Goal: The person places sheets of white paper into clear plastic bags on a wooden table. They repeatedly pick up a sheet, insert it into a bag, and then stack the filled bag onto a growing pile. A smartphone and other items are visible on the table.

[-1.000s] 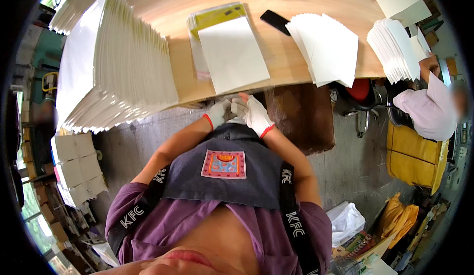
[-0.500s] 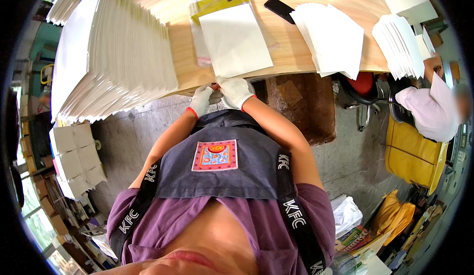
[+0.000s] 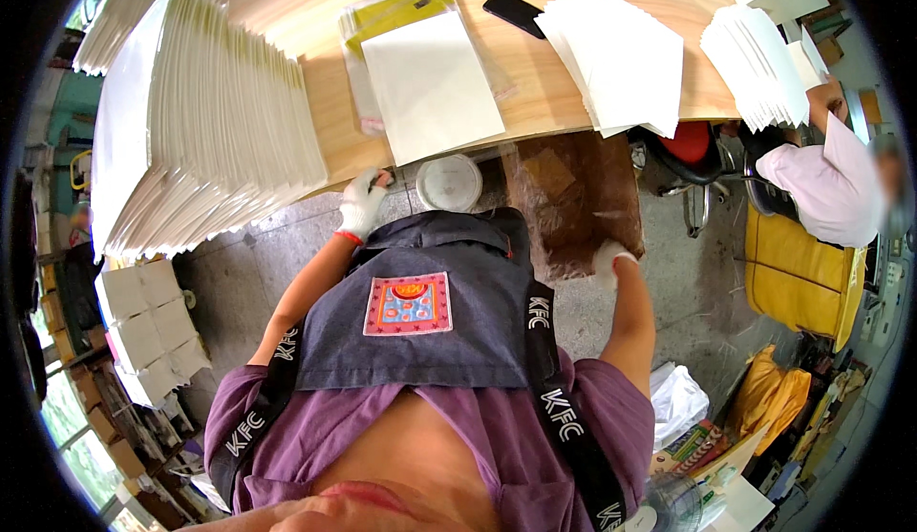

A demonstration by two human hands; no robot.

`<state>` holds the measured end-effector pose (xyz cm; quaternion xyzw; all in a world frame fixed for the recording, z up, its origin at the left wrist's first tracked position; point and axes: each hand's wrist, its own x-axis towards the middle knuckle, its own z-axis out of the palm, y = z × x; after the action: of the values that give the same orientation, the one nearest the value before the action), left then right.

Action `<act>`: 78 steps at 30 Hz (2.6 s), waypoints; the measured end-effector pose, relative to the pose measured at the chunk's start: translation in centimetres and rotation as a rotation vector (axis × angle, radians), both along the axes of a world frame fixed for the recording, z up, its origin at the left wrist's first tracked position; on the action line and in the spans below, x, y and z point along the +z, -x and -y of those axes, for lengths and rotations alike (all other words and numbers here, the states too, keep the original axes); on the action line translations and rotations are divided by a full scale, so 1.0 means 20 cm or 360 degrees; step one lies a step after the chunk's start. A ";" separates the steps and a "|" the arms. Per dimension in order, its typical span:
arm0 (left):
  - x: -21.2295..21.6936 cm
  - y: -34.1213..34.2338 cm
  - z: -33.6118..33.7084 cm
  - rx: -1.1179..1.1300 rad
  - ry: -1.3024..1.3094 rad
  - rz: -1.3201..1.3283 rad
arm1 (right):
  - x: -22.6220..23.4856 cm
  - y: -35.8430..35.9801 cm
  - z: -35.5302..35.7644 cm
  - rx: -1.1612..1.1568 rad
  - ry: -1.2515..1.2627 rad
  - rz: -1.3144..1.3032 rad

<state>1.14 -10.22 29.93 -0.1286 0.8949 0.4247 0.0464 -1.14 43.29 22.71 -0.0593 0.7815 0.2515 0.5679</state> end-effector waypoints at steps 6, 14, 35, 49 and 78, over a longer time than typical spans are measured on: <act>0.06 0.03 -0.05 -0.0536 0.1067 -0.1072 | 0.29 0.06 0.65 -0.0262 0.1387 -0.1373; 0.06 0.04 -0.07 -0.0511 0.0776 -0.1175 | 0.48 0.41 1.21 0.0600 0.2047 -0.1812; -0.12 -0.01 -0.01 0.0838 -0.1662 0.0085 | 0.60 0.14 1.54 0.0205 0.2716 -0.1583; 1.48 -0.22 0.06 -0.0185 0.0263 -0.0899 | 0.94 0.32 1.53 -0.2215 0.3230 0.0363; -0.19 -0.72 0.68 0.1668 -0.1210 -0.0113 | 0.87 0.78 1.07 -0.0347 0.1471 -0.2338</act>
<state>15.59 -23.77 26.11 -0.5089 0.5017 0.6822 -0.1545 -16.65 21.82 40.02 -0.0315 0.9747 -0.1716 -0.1394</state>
